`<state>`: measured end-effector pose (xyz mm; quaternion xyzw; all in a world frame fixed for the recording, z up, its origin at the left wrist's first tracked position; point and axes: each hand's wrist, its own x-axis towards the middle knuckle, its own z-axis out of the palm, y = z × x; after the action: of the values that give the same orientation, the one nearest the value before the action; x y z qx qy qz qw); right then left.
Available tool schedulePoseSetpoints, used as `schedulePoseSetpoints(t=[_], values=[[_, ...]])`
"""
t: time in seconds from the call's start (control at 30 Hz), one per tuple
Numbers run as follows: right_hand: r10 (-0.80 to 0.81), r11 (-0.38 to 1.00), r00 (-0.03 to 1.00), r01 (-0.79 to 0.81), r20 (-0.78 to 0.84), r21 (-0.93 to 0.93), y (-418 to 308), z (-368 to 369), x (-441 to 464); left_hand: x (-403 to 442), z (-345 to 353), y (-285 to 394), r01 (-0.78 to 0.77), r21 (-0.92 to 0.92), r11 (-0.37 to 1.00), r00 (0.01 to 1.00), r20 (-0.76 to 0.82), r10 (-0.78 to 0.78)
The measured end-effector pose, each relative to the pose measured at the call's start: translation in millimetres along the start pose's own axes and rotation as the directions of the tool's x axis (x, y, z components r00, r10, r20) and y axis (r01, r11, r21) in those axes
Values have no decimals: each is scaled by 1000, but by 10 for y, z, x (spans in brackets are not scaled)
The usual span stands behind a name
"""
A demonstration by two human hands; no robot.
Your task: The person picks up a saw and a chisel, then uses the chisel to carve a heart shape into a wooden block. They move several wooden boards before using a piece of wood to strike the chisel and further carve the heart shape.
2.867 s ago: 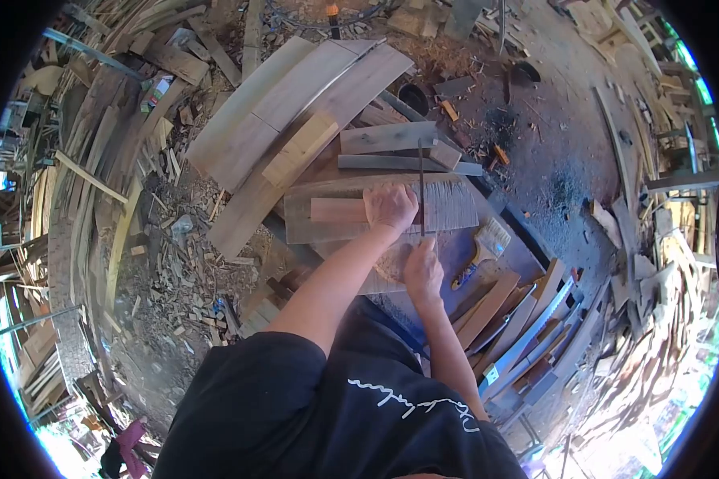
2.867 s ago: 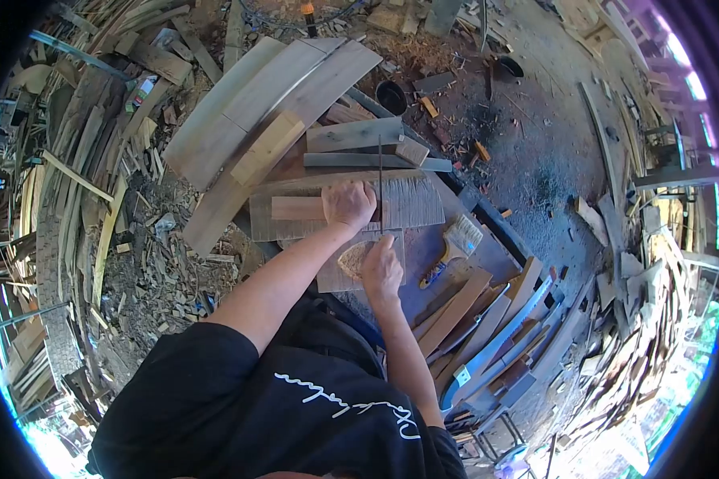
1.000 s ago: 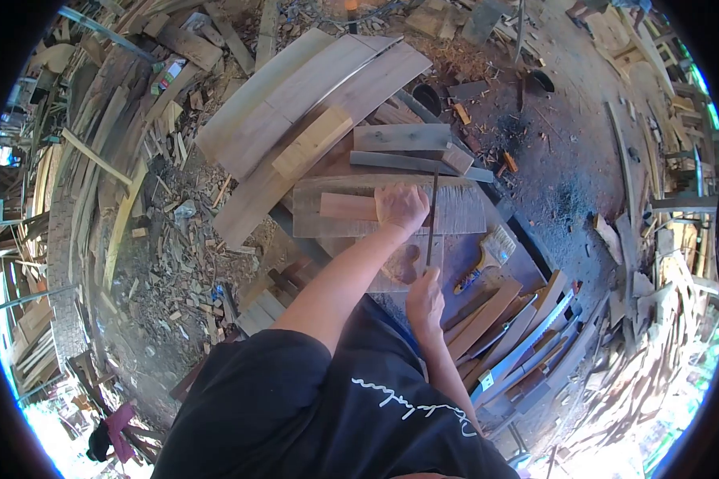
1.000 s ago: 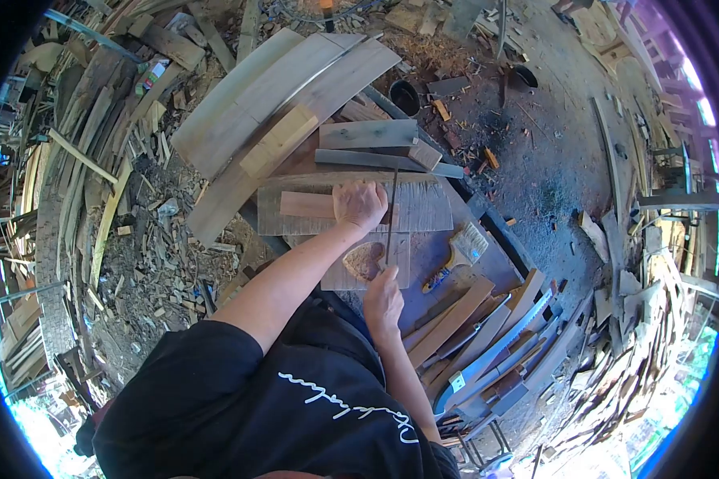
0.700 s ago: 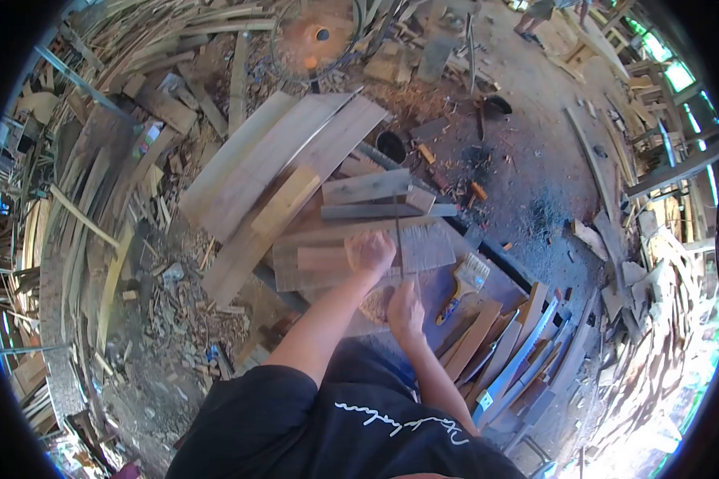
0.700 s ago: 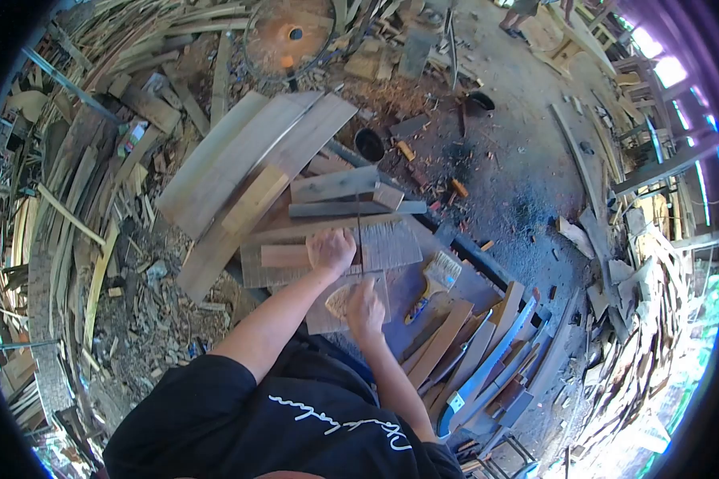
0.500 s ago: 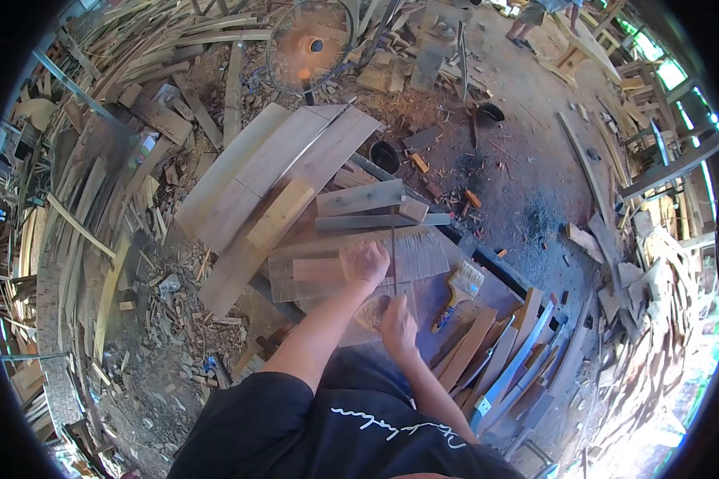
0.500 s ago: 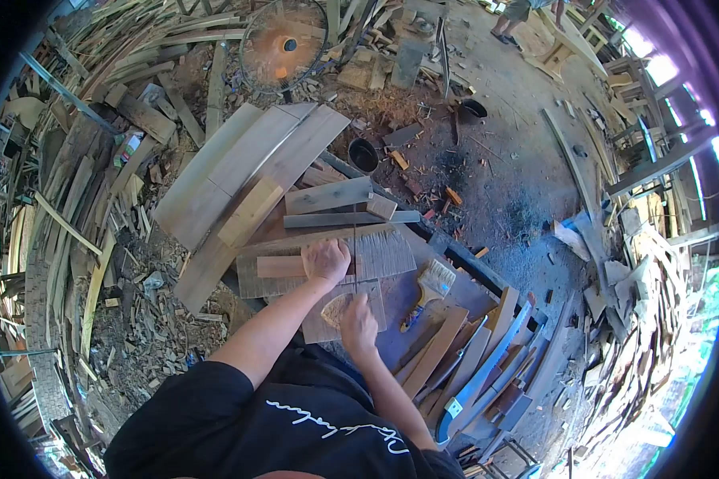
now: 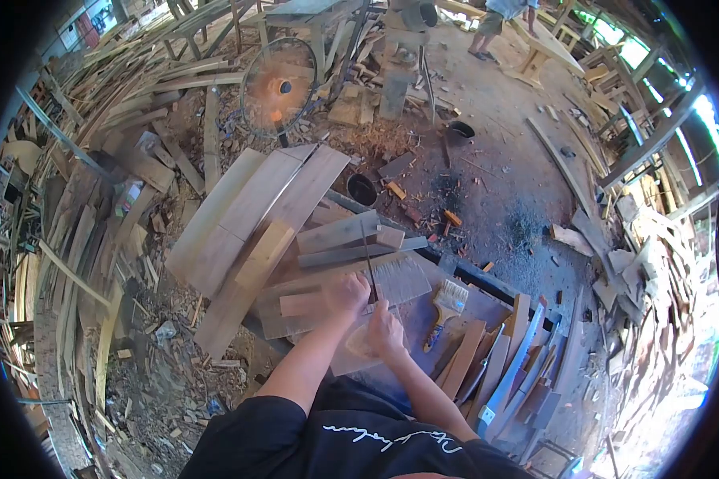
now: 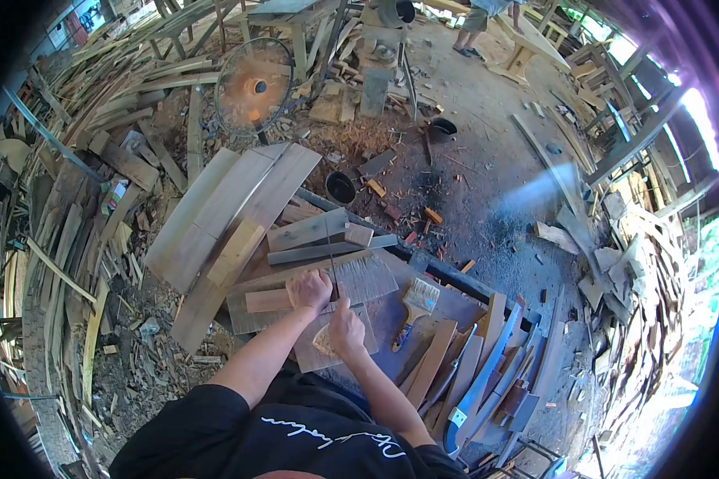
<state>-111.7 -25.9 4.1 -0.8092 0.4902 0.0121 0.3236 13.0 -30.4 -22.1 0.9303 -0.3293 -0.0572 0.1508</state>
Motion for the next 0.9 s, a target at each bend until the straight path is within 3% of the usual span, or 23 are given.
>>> schedulePoseSetpoints(t=[0.13,0.23,0.37,0.43,0.6,0.67,0.73,0.9], values=[[-12,1000,1000,12,-7,26,92,-70,-347,-11,-56,-11,-5,-6,1000,1000,6,5],[63,998,996,-64,58,27,170,-130,-665,-11,-116,33,-4,-38,999,1000,14,5],[-80,997,995,78,-62,-28,164,117,-157,15,-20,-7,23,-29,999,998,59,-21],[-55,998,993,55,-104,-5,40,130,69,27,94,-39,23,-3,1000,999,34,-23],[-35,999,999,36,-20,28,164,-90,-625,-27,27,-34,6,17,1000,999,53,-6],[82,996,994,-80,72,-26,238,-56,-754,11,49,-24,-16,43,999,999,-31,17],[-12,998,998,15,-58,59,277,45,-662,7,26,-20,-16,55,998,1000,-5,16],[-14,995,996,22,-86,95,-4,111,96,79,47,-47,4,77,997,999,36,-7]])
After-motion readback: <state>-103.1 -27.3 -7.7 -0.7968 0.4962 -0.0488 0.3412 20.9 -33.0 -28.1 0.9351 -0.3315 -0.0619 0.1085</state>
